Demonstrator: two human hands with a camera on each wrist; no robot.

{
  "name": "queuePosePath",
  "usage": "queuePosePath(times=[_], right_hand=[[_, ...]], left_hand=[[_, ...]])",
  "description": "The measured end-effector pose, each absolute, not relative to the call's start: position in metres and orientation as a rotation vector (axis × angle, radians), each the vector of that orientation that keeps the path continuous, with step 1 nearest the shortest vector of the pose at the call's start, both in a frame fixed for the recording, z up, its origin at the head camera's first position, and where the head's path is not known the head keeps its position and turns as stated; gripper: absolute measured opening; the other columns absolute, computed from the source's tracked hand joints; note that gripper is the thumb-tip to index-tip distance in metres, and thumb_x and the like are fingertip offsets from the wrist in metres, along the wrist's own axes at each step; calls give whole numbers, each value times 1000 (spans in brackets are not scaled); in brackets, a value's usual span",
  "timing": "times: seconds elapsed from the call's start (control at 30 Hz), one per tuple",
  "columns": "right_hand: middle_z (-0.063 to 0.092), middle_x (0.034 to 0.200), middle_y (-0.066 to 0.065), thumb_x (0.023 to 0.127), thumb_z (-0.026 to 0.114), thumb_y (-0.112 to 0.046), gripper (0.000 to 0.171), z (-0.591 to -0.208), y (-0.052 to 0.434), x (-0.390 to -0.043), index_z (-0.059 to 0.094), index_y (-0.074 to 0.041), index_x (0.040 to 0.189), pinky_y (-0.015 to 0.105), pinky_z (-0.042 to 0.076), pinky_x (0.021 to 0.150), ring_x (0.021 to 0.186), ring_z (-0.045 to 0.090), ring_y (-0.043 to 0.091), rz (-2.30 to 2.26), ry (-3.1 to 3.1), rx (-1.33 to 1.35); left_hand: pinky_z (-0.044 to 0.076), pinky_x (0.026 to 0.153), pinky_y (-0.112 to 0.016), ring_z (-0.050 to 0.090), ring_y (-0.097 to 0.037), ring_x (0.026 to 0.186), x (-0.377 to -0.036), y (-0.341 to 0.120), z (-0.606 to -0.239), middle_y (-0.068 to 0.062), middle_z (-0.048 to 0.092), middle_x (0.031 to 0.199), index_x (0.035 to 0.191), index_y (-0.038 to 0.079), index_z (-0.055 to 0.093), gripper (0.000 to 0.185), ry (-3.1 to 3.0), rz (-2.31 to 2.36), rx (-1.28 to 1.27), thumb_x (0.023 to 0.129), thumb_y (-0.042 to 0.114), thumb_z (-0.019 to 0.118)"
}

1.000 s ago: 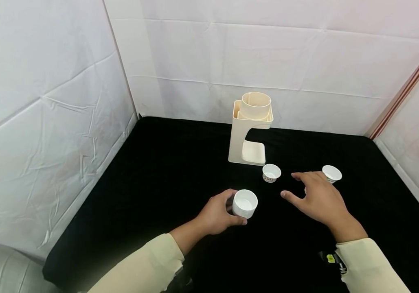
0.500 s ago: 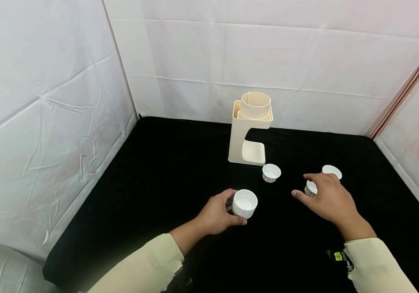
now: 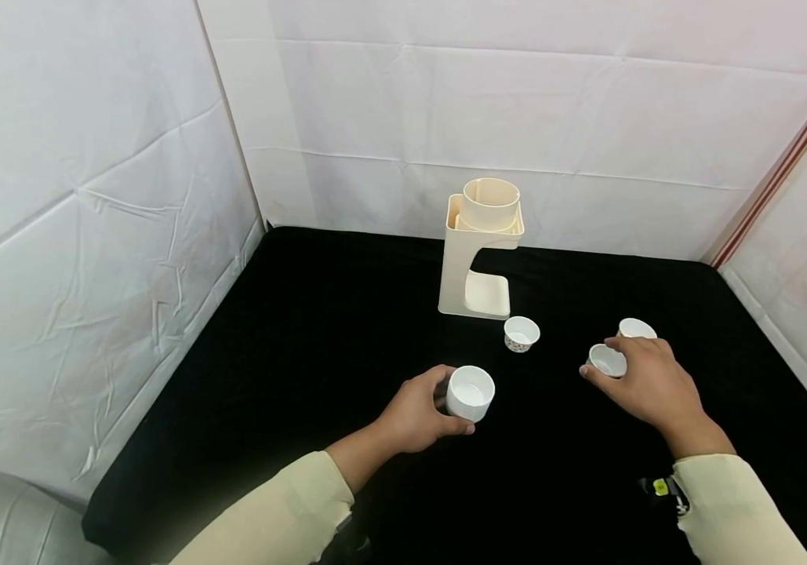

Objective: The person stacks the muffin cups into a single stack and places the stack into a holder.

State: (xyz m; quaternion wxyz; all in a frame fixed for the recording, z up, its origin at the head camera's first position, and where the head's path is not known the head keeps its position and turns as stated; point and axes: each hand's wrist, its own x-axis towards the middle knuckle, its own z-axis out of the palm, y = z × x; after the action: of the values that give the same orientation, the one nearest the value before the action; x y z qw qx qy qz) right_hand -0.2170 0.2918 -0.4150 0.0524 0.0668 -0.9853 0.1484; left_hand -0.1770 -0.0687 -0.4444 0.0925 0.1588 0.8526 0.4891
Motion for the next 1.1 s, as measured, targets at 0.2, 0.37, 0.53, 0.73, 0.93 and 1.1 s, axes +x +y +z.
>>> queuePosePath(times=[0.2, 0.37, 0.53, 0.73, 0.93, 1.1], right_hand=[[52, 141, 29, 89, 58, -75, 89, -420, 300, -219, 57, -2, 140, 72, 45, 82, 126, 41, 50, 472, -2987, 207], [52, 140, 32, 89, 58, -76, 92, -423, 303, -220, 56, 0, 141, 72, 45, 80, 126, 40, 53, 471, -3007, 191], [49, 141, 36, 88, 56, -79, 98, -424, 305, -222, 52, 0, 144, 73, 45, 79, 128, 38, 56, 457, -3064, 173], [46, 143, 37, 87, 53, -81, 101, -425, 307, -223, 49, 1, 147, 75, 45, 77, 129, 36, 58, 448, -3097, 175], [51, 139, 34, 88, 55, -79, 96, -426, 306, -223, 52, -1, 145, 70, 47, 74, 127, 39, 55, 460, -3063, 178], [52, 137, 35, 90, 56, -76, 94, -427, 306, -225, 53, 0, 143, 69, 47, 74, 125, 40, 56, 457, -3062, 191]], left_hand=[[53, 100, -31, 62, -26, 125, -177, -69, -445, -6, 60, 135, 138, 10, 55, 73, 2526, 1459, 473, 77, 16, 93], [52, 101, -31, 61, -25, 126, -177, -69, -445, -5, 60, 135, 139, 11, 54, 73, 2517, 1461, 455, 77, 16, 93], [52, 101, -31, 61, -26, 125, -176, -70, -445, -5, 60, 135, 139, 11, 54, 73, 2518, 1464, 454, 77, 17, 93], [52, 101, -30, 61, -25, 125, -176, -70, -445, -4, 60, 135, 139, 11, 55, 73, 2516, 1469, 462, 77, 16, 93], [52, 102, -31, 61, -25, 126, -176, -70, -444, -4, 60, 135, 139, 11, 55, 73, 2508, 1476, 460, 77, 16, 93], [52, 101, -29, 60, -24, 126, -177, -70, -445, -3, 60, 135, 139, 11, 55, 73, 2509, 1471, 459, 77, 16, 93]])
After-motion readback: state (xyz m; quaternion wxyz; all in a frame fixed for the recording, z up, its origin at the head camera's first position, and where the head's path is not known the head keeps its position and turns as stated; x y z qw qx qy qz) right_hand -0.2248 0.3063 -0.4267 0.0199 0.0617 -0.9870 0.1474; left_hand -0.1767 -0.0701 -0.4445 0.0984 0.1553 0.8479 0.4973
